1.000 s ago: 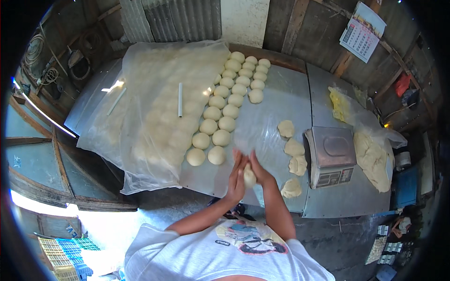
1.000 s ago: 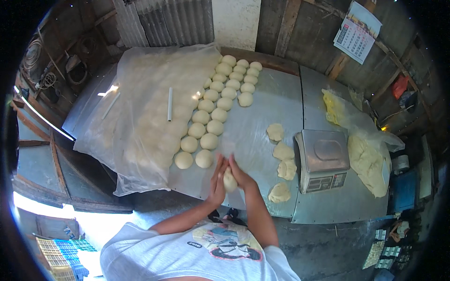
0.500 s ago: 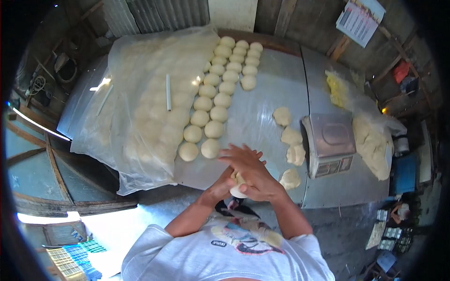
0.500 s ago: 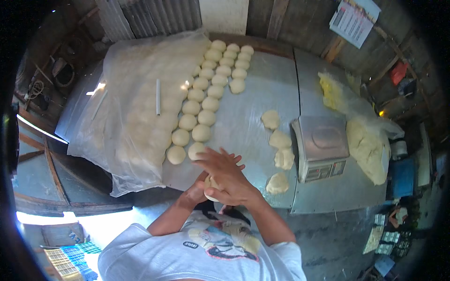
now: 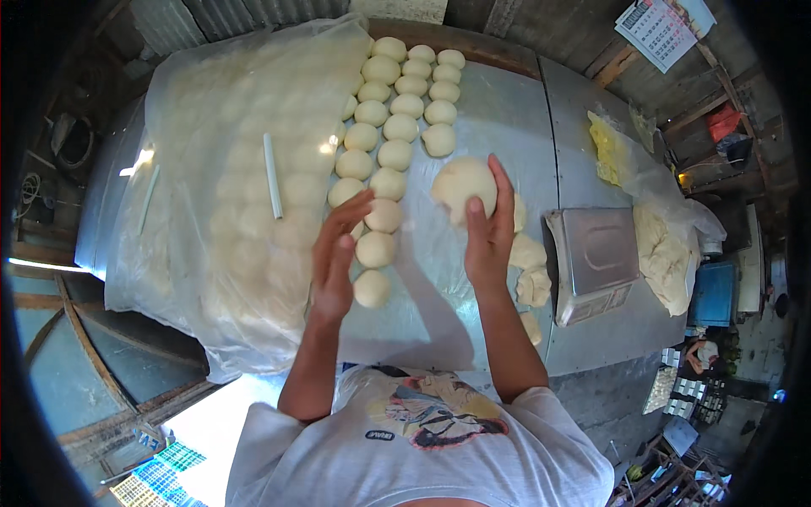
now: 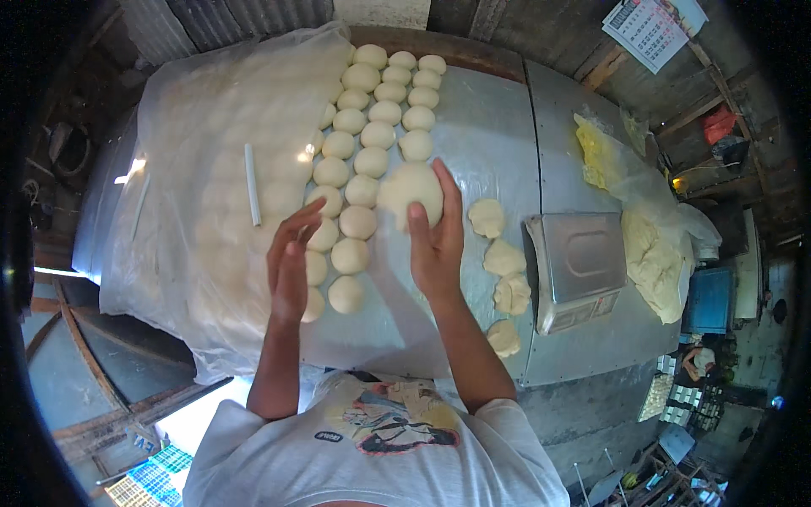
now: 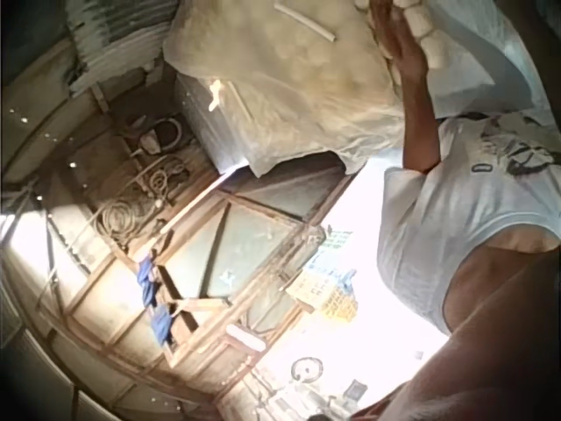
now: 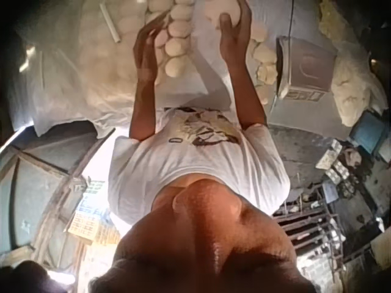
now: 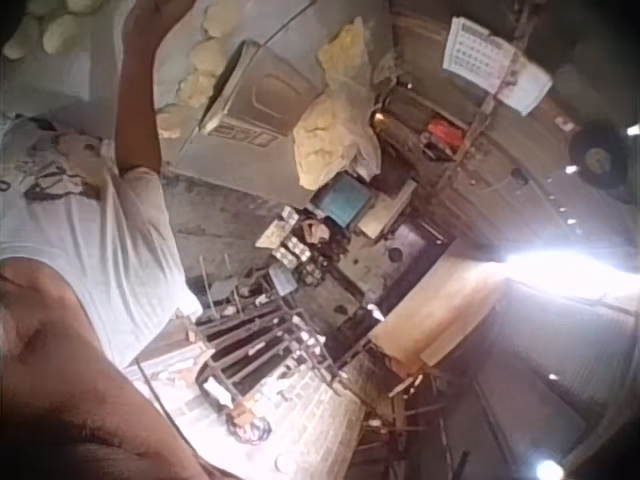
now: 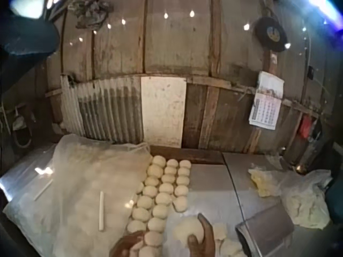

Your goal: The person shapes portions of dough by hand into rounded balls and places them in a row on a plastic-covered surface.

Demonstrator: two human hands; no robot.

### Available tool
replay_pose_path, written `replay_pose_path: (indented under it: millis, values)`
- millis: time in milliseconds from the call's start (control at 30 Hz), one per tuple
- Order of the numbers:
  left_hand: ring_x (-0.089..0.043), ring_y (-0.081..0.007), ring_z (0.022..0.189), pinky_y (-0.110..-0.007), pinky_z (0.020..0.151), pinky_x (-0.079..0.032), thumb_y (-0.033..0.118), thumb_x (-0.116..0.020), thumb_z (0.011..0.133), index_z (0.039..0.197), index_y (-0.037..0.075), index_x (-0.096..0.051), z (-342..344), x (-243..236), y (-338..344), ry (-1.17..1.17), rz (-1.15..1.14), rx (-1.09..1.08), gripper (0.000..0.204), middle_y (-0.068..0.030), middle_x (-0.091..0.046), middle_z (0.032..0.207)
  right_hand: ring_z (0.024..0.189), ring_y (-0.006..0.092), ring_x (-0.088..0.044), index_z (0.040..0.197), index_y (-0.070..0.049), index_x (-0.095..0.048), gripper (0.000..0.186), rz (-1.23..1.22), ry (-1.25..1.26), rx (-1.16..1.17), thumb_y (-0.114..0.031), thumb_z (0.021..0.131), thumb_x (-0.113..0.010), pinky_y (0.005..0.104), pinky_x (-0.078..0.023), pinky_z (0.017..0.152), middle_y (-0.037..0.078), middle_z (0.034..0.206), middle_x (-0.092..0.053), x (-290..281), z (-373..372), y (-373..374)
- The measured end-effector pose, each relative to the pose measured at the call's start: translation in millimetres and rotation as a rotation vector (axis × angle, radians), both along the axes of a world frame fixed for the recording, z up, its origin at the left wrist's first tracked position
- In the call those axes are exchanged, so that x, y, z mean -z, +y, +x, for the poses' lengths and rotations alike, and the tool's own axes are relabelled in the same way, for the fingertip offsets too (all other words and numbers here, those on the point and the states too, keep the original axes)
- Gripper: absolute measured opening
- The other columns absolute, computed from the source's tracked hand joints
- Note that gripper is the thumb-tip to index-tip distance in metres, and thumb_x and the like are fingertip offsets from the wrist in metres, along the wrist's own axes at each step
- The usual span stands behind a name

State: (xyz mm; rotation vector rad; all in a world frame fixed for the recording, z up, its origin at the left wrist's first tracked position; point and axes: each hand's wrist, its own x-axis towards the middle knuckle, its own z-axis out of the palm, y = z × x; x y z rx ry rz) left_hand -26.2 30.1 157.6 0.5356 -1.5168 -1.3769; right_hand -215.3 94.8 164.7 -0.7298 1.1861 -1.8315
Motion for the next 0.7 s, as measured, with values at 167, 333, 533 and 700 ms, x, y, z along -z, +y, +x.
replay_pose_path:
  millis: [167,333,533,700]
  values:
    - [-0.058,-0.0194,0.104,-0.034,0.092,-0.045,0.027,-0.044,0.101,0.109,-0.002,-0.061,19,55,-25,-0.222,0.278,-0.242,0.034,-0.0128,-0.064,0.108,0.136,0.0451,-0.031,0.148,-0.014,-0.034,0.062,0.200,1.220,0.384,-0.031,0.093,-0.059,0.0542,-0.032,0.109,0.023,0.148,-0.031,151,-66,-106]
    - [-0.060,-0.0162,0.094,-0.031,0.086,-0.047,0.022,-0.046,0.102,0.102,-0.001,-0.060,28,82,-37,-0.216,0.475,-0.133,0.027,-0.0105,-0.065,0.101,0.139,0.0505,-0.022,0.149,-0.020,-0.035,0.064,0.819,1.488,0.226,-0.040,0.092,-0.055,0.0642,-0.021,0.109,0.025,0.153,-0.023,216,-91,-130]
    - [-0.061,-0.0157,0.091,-0.030,0.082,-0.048,0.018,-0.048,0.099,0.101,-0.001,-0.059,14,118,-41,-0.302,0.543,-0.173,0.022,-0.0093,-0.065,0.096,0.122,0.0458,-0.046,0.135,-0.015,-0.049,0.061,1.446,1.165,0.165,-0.047,0.086,-0.062,0.0596,-0.041,0.097,0.024,0.133,-0.046,195,-181,-44]
    - [-0.060,-0.0178,0.098,-0.032,0.084,-0.049,0.020,-0.052,0.097,0.114,0.002,-0.054,-56,162,16,-0.368,0.630,0.228,0.025,-0.0130,-0.062,0.108,0.083,0.0270,-0.064,0.098,-0.003,-0.059,0.039,0.798,1.121,0.608,-0.030,0.078,-0.079,0.0385,-0.051,0.074,0.013,0.089,-0.062,199,-155,0]
